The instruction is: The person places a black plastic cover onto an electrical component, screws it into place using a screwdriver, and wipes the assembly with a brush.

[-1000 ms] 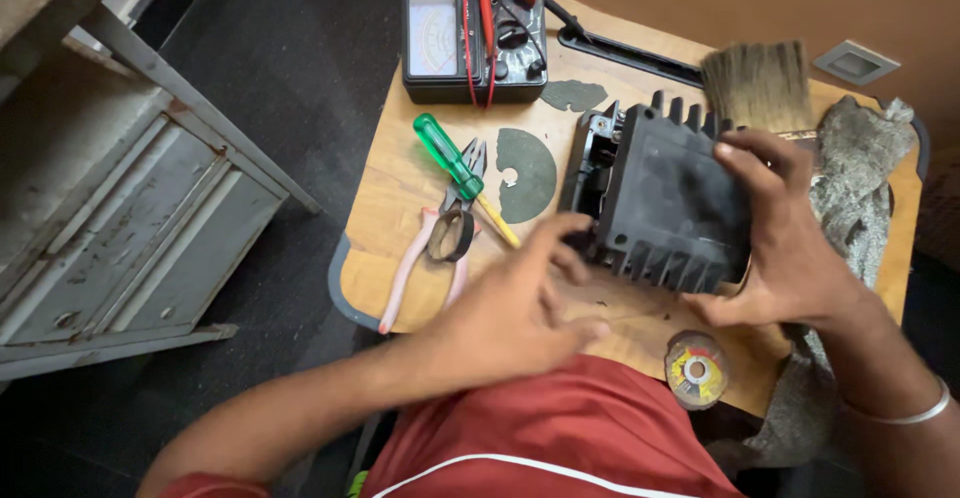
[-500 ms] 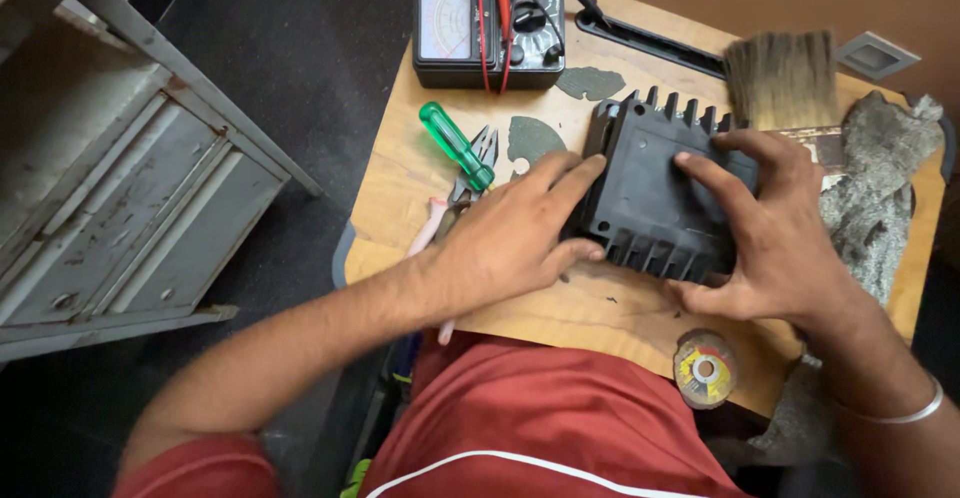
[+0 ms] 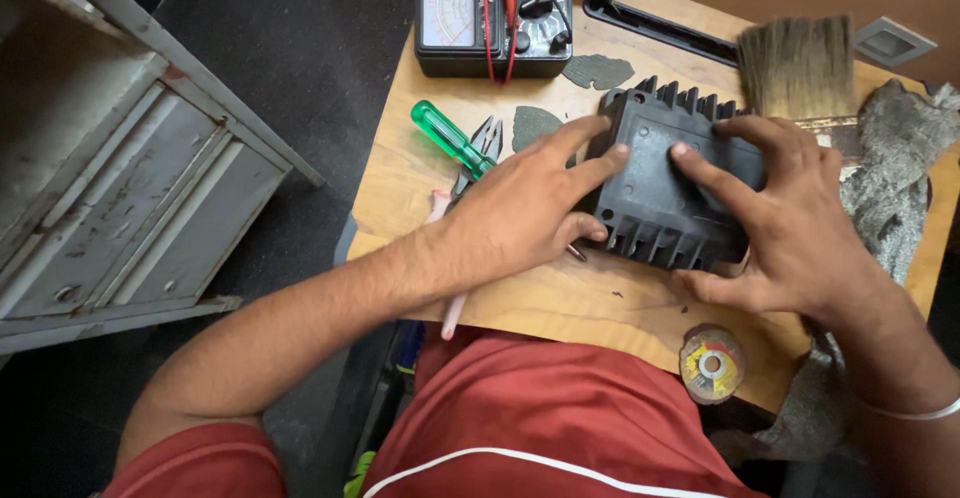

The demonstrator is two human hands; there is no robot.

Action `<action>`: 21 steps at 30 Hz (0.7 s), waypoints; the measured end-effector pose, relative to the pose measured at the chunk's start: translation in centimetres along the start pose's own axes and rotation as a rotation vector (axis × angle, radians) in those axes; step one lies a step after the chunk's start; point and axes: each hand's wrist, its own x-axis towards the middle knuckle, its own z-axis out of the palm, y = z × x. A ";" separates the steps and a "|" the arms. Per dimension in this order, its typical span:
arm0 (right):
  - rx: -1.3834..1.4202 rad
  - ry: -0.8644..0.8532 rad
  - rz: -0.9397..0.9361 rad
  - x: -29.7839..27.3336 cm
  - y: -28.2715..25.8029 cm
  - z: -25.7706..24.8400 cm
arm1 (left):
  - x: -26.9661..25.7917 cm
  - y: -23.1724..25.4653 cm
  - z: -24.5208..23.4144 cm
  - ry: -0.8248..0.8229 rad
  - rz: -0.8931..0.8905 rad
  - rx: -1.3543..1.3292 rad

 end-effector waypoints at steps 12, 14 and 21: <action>0.138 -0.076 -0.054 -0.7 1.9 0.0 | 0.4 -0.1 -0.8 -0.052 0.010 0.109; 0.367 -0.075 -0.064 -1.3 3.0 -1.1 | 0.7 -0.3 -0.9 -0.061 0.039 0.129; 0.411 -0.017 0.044 -2.5 2.4 -0.5 | 1.3 -1.8 -0.7 -0.085 0.250 0.301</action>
